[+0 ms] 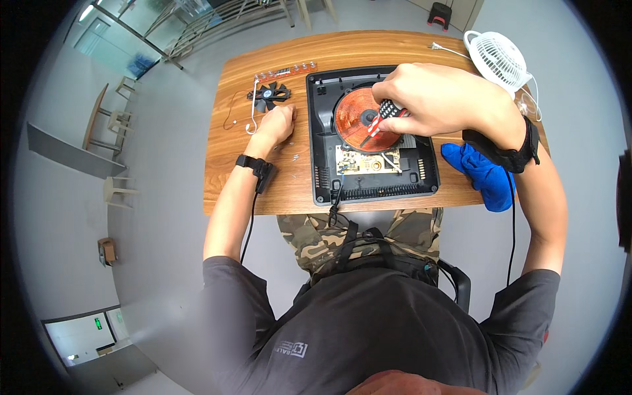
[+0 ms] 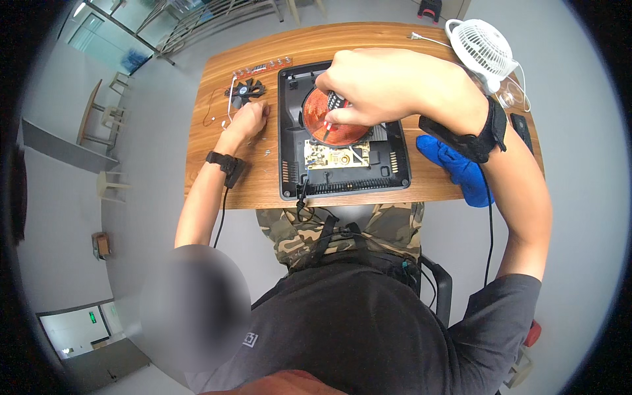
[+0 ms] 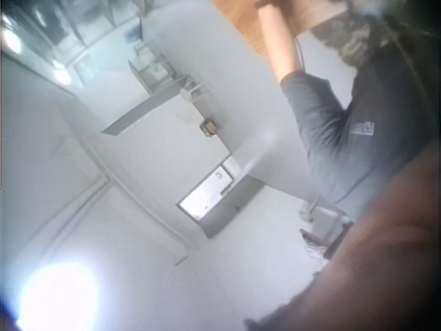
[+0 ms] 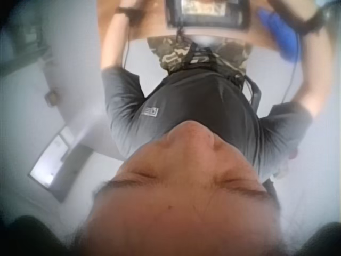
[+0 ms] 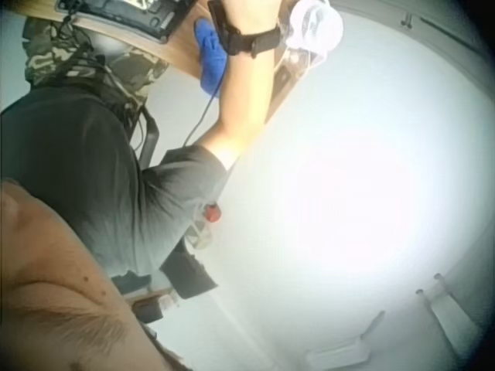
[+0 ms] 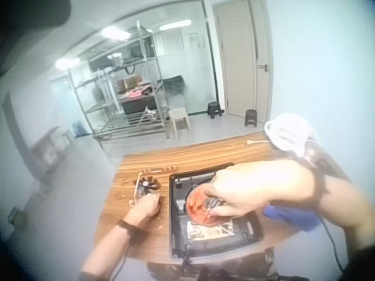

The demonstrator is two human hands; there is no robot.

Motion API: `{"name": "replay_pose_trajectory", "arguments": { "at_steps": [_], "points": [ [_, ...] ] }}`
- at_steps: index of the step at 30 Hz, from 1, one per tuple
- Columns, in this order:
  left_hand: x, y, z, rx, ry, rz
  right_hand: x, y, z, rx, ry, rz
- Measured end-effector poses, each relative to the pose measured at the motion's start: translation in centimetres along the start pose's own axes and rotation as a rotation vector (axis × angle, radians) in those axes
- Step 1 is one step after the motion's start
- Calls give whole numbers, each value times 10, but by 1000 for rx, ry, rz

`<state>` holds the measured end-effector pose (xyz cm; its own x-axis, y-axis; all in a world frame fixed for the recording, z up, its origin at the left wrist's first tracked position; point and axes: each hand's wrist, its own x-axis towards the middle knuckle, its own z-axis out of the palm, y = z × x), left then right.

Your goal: The person wipes the interior and exterior of a black plastic device housing with a blue cloth, then places a copper-colored fan and a circuit board inside. They use a screwdriver to fasten the components into the housing.

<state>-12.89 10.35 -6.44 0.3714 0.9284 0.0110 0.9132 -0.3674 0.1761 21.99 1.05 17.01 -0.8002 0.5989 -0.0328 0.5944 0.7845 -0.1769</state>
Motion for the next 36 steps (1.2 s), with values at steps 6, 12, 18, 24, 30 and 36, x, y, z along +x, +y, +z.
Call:
{"name": "replay_pose_trajectory", "arguments": {
  "at_steps": [6, 12, 18, 24, 30, 36],
  "points": [
    [-9, -10, -20, -41, 146, 99, 1, -3, -7, 18, 28, -33],
    [-33, 52, -93, -358, -1, -35, 4, -8, -14, -18, 84, -60],
    [-49, 80, -80, -1016, -169, 37, 17, -12, -15, -15, 156, -117],
    [-52, 92, -67, -1168, -190, 23, 20, -6, -11, -50, 190, -124],
    [-51, 94, -62, -1119, -178, 74, 16, -4, -11, -50, 178, -120],
    [-52, 96, -60, -1075, -171, 81, 15, -9, -16, -50, 76, -64]
  ]
}}
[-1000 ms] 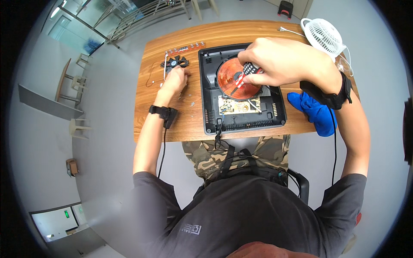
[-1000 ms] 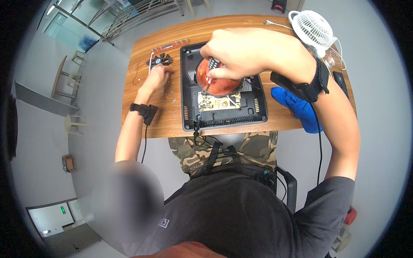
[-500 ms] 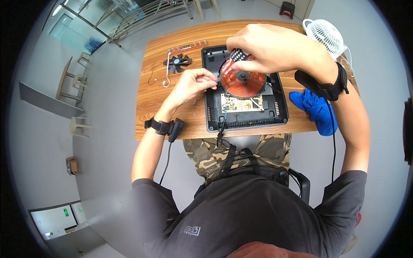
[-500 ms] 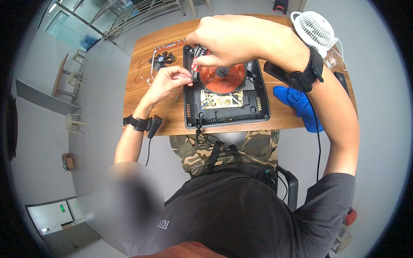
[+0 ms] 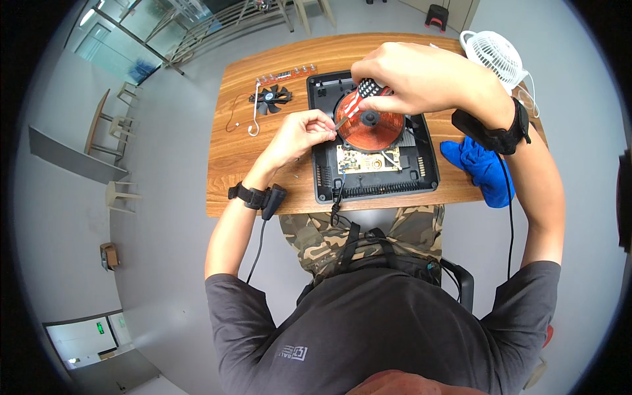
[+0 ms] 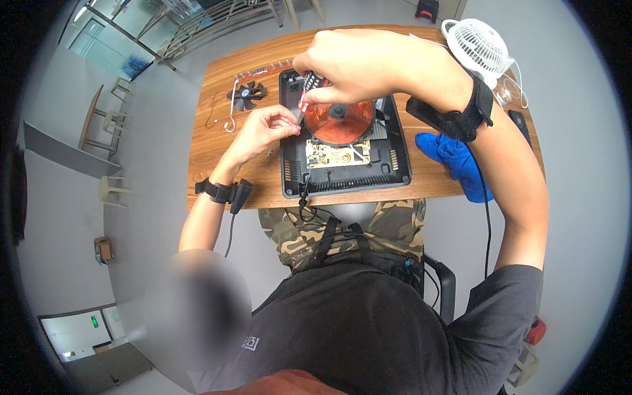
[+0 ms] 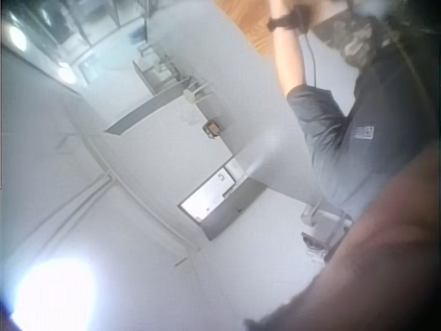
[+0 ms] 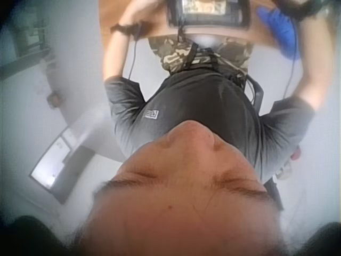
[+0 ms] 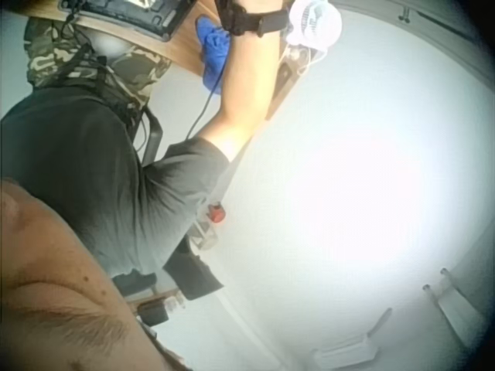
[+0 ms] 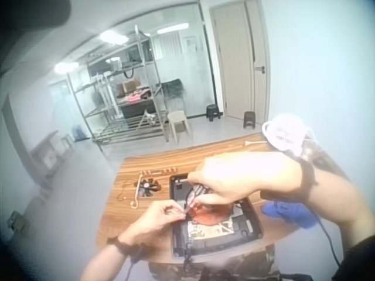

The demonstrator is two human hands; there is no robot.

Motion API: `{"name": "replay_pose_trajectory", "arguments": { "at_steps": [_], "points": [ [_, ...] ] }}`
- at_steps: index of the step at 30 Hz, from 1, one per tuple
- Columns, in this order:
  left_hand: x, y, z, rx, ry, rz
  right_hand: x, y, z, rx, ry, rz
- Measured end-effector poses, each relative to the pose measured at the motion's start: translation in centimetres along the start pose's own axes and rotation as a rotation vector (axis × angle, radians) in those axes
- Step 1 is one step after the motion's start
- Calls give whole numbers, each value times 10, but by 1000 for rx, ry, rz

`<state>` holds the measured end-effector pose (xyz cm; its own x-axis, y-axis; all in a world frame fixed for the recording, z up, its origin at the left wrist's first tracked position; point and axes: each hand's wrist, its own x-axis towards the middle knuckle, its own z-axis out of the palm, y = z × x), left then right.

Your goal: The person wipes the interior and exterior of a black plastic device housing with a blue cloth, then places a copper-colored fan and a circuit board inside. They use a screwdriver to fasten the components into the housing.

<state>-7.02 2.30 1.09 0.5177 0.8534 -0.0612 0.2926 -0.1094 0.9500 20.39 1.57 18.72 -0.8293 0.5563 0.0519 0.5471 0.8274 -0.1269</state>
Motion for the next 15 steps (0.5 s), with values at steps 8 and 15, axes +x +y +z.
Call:
{"name": "replay_pose_trajectory", "arguments": {
  "at_steps": [8, 15],
  "points": [
    [1, 1, 4, 7, -6, -9, 0, -3, -2, -3, -30, 33],
    [4, -2, 6, -20, -15, -11, 1, 5, 7, 15, 49, -26]
  ]
}}
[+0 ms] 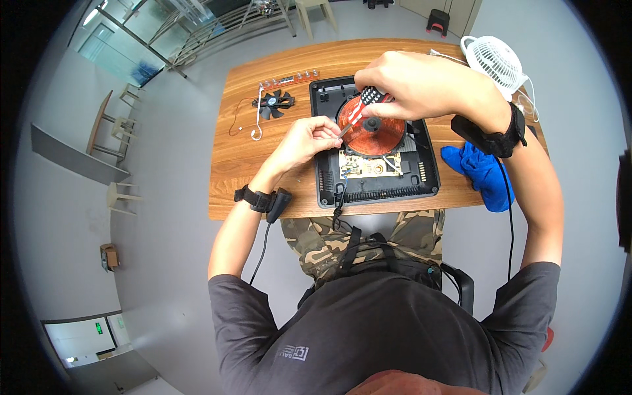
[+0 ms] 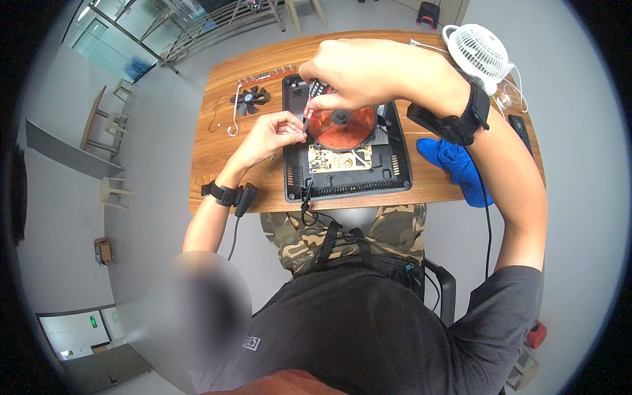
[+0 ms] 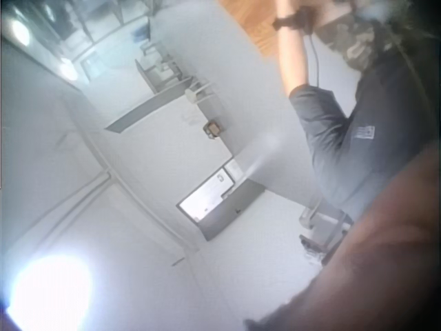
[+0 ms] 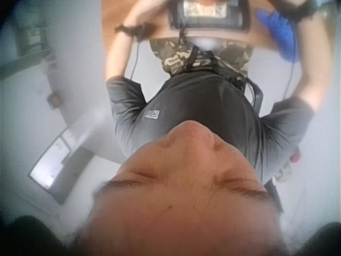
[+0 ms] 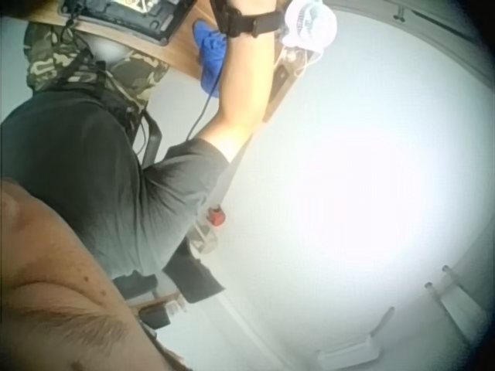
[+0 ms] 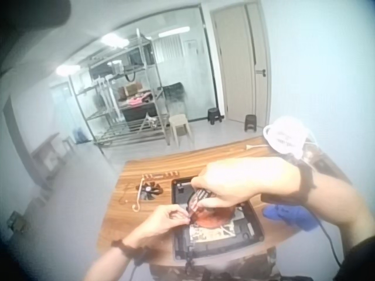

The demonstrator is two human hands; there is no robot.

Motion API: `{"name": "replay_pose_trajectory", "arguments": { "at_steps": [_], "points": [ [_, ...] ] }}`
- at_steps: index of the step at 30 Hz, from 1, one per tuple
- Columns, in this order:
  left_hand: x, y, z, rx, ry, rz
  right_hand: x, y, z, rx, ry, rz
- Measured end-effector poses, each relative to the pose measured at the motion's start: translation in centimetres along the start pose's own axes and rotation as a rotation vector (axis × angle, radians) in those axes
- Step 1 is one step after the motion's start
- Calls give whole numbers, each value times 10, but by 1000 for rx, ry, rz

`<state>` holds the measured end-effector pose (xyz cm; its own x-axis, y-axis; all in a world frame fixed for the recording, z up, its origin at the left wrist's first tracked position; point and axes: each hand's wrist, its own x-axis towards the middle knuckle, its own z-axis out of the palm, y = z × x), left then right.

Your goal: The person wipes the interior and exterior of a black plastic device housing with a blue cloth, then places a copper-colored fan and a circuit board inside. They use a screwdriver to fasten the components into the housing.

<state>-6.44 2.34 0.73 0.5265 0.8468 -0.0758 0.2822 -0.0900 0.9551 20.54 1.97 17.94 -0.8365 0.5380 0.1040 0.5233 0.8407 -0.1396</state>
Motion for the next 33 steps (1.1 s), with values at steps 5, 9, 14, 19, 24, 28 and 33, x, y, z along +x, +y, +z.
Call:
{"name": "replay_pose_trajectory", "arguments": {
  "at_steps": [5, 9, 14, 19, 24, 28, 33],
  "points": [
    [0, 0, 1, 13, 7, 5, 1, -1, 1, 4, 0, 1],
    [0, 1, 0, 55, 17, 8, 0, -1, -2, 2, -14, 10],
    [-1, 1, 1, 68, 17, 22, 2, -2, -2, 15, -34, 16],
    [-1, -1, 3, 53, 23, 26, 2, -1, 3, 48, -33, 47],
    [-3, -1, 4, 47, 52, 36, 2, -3, -3, 27, -34, 29],
    [-2, -1, 4, 34, 48, 22, 1, -3, -4, 13, -44, 36],
    [-2, -4, 6, 57, 65, 31, 1, -1, -2, 18, -35, 25]
  ]
}}
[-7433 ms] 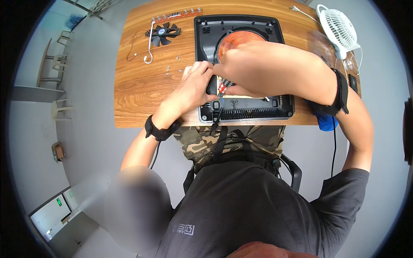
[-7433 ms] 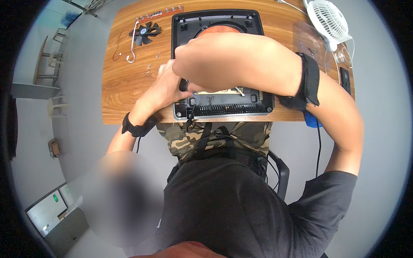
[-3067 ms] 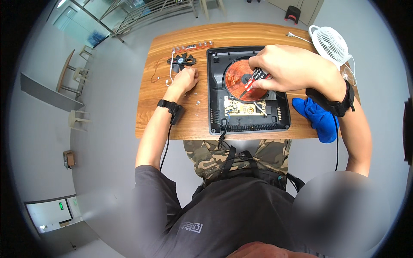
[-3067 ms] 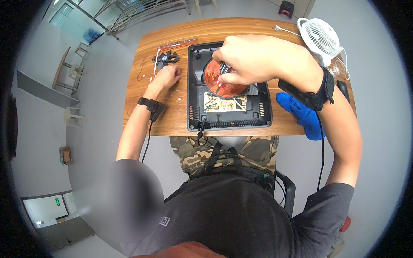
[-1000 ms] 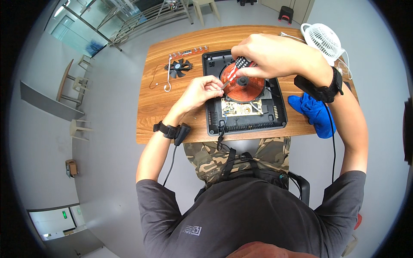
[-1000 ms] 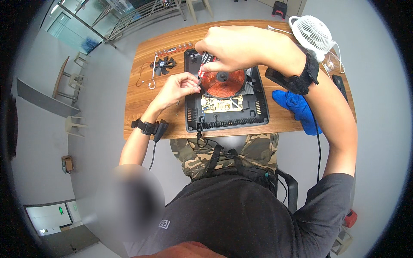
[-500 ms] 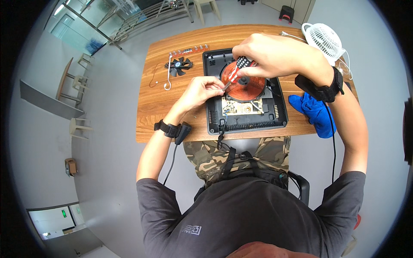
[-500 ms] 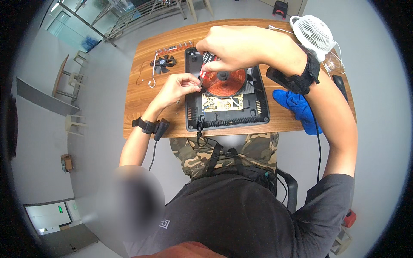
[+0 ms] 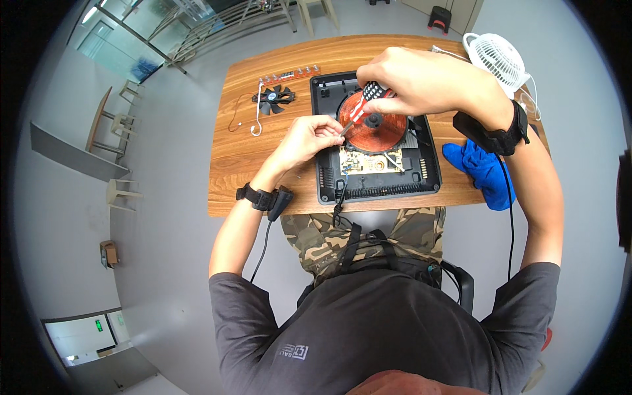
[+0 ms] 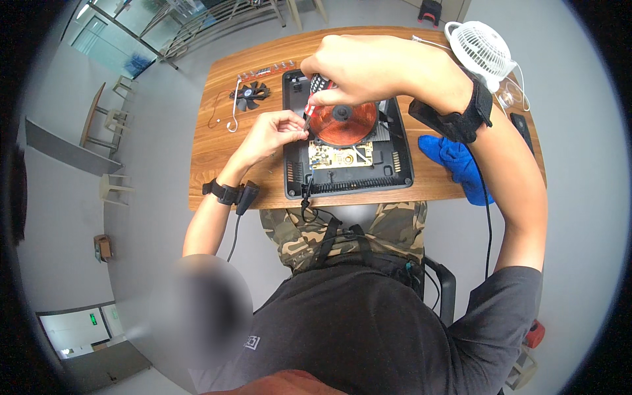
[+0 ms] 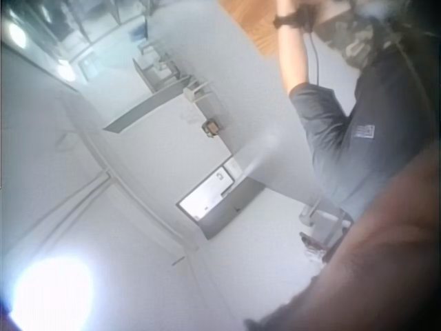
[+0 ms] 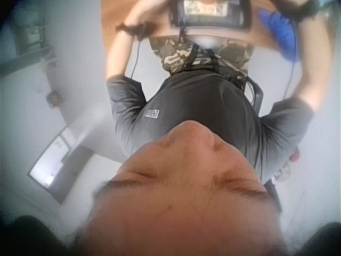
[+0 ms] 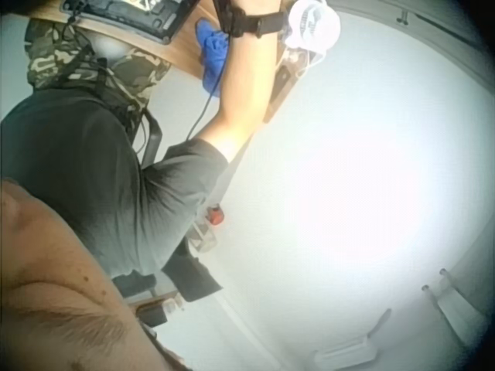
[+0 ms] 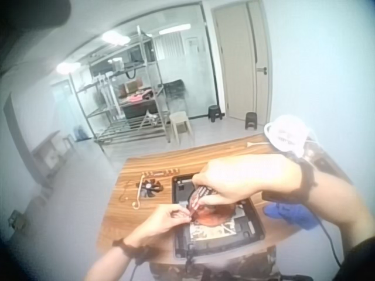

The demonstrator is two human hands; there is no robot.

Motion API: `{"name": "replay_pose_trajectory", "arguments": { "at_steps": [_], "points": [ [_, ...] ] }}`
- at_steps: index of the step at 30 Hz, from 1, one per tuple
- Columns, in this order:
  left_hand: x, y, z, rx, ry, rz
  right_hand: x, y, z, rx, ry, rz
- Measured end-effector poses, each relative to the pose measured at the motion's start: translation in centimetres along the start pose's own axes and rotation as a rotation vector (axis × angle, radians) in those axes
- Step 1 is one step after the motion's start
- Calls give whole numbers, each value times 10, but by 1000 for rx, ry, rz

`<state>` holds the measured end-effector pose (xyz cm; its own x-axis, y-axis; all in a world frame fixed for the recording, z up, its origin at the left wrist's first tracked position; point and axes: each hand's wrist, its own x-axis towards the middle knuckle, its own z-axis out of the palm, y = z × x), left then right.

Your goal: The person wipes the interior and exterior of a black plastic device housing with a blue cloth, then places a copper-colored fan and a circuit board inside. They use a screwdriver to fasten the components into the housing.

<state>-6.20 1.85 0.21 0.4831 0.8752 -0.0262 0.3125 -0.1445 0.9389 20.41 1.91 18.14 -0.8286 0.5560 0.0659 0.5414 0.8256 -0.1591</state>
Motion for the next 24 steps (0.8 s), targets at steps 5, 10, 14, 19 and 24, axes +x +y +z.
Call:
{"name": "replay_pose_trajectory", "arguments": {
  "at_steps": [5, 10, 14, 19, 24],
  "points": [
    [0, 4, 5, 121, 18, 12, 4, 8, 5, 63, -12, 52],
    [1, 4, 5, 218, 20, 17, 22, 12, 12, 54, -37, -10],
    [1, 6, 4, 251, 2, 4, 37, 11, 23, 60, -50, -10],
    [0, -8, -1, 203, -9, 21, 51, 7, 23, 60, -101, 19],
    [-1, -8, -4, 360, -87, 96, 61, 10, 41, 12, -126, -4]
  ]
}}
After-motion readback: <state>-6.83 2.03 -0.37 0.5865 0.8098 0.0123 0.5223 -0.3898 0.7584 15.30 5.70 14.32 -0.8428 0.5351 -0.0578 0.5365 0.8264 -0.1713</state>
